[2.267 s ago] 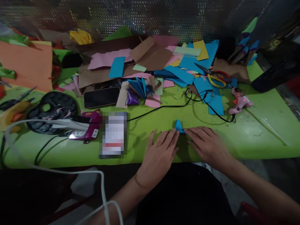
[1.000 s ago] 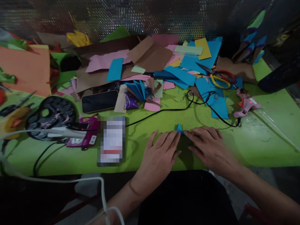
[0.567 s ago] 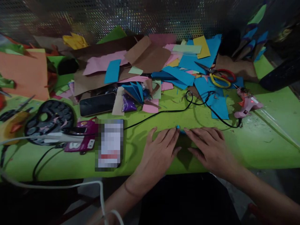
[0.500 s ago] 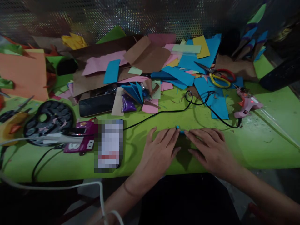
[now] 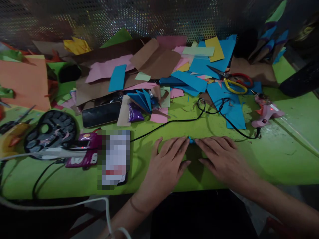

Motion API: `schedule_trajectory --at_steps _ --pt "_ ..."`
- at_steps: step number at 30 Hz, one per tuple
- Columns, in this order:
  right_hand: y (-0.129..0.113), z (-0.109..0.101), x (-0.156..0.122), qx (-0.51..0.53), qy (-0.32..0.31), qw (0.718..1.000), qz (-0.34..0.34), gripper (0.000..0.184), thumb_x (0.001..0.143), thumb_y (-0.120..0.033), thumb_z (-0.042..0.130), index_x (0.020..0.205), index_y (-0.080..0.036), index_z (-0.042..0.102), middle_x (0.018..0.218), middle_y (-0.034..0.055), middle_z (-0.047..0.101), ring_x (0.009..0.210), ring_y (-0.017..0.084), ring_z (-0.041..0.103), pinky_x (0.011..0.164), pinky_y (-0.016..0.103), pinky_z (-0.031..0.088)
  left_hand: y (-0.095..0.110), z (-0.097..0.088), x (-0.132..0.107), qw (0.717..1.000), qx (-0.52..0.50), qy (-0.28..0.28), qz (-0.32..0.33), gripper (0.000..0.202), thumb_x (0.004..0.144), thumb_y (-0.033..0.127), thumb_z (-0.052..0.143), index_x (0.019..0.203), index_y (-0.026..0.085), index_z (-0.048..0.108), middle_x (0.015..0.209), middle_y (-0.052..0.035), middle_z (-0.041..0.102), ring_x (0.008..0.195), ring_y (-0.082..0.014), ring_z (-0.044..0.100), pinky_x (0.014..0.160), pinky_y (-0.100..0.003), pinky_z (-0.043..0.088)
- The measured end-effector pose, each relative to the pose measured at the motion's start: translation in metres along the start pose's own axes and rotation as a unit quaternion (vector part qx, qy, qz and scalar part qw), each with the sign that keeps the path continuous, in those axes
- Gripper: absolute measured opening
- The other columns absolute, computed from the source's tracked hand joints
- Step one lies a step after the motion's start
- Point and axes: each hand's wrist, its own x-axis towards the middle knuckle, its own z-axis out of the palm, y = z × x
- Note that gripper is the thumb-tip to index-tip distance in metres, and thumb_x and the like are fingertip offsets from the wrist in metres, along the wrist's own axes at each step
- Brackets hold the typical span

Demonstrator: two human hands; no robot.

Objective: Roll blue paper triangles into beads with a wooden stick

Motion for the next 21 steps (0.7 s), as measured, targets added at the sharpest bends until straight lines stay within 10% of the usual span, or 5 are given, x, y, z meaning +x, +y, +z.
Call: schedule_trajectory --at_steps 21 --pt "0.005 0.003 -0.002 0.023 -0.006 1.0 0.004 0.046 0.098 -0.034 0.049 0.139 -0.016 0.052 0.125 0.0103 0.065 0.11 0.026 0.055 0.096 0.043 0.039 -0.003 0.007 0.013 0.998 0.065 0.009 0.014 0.047 0.1 0.04 0.04 0.142 0.021 0.048 0.145 -0.0044 0.055 0.126 -0.022 0.053 0.113 -0.047 0.027"
